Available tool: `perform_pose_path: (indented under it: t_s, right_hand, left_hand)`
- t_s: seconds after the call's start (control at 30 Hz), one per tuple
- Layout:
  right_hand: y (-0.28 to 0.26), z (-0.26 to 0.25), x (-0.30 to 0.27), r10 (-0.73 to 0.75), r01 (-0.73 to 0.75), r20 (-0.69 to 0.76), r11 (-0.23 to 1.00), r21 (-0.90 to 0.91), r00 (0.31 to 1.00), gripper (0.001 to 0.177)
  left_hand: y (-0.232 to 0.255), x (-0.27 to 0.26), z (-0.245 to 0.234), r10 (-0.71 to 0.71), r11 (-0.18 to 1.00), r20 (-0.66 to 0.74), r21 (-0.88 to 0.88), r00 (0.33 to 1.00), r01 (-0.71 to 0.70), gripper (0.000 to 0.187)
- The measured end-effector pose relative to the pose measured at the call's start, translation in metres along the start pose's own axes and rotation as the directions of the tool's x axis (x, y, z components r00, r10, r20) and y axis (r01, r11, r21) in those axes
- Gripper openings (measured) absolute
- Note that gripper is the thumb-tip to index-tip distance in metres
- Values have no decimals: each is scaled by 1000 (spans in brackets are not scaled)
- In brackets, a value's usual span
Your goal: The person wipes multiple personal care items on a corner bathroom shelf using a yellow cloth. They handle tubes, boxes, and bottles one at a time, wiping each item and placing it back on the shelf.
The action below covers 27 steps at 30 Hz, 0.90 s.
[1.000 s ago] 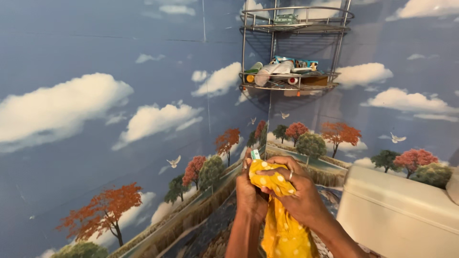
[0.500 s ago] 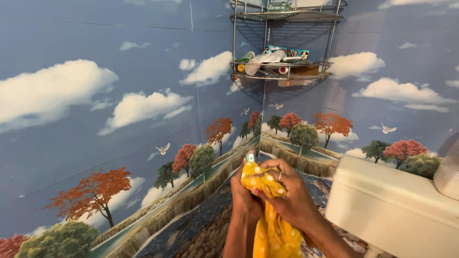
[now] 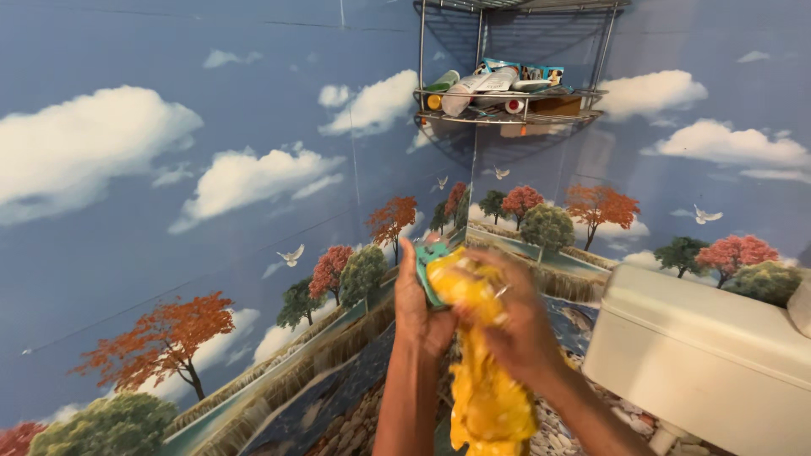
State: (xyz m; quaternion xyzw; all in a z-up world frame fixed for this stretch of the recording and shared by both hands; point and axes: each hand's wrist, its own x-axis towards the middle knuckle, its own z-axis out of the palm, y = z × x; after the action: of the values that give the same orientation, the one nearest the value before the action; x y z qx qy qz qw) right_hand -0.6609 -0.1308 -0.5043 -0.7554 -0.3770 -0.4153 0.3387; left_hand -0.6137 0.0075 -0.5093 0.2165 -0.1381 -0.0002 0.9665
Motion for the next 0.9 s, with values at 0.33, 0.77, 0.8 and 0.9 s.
perform_pose_path:
  t_s: [0.33, 0.77, 0.8, 0.9]
  right_hand:
    - [24, 48, 49, 134, -132, 23, 989, -68, 991, 59]
    - [-4, 108, 62, -5, 19, 168, 997, -80, 986, 75]
    - [-4, 110, 66, 9, 7, 155, 995, -99, 988, 78]
    - [-3, 116, 77, 47, -42, 91, 997, -62, 995, 72]
  left_hand:
    - [19, 19, -18, -47, 999, -10, 14, 999, 47, 40]
    - [66, 32, -48, 9, 996, -45, 93, 999, -5, 49]
    - [66, 30, -45, 8, 996, -48, 85, 999, -4, 51]
    - [70, 29, -45, -31, 997, -21, 70, 999, 33, 56]
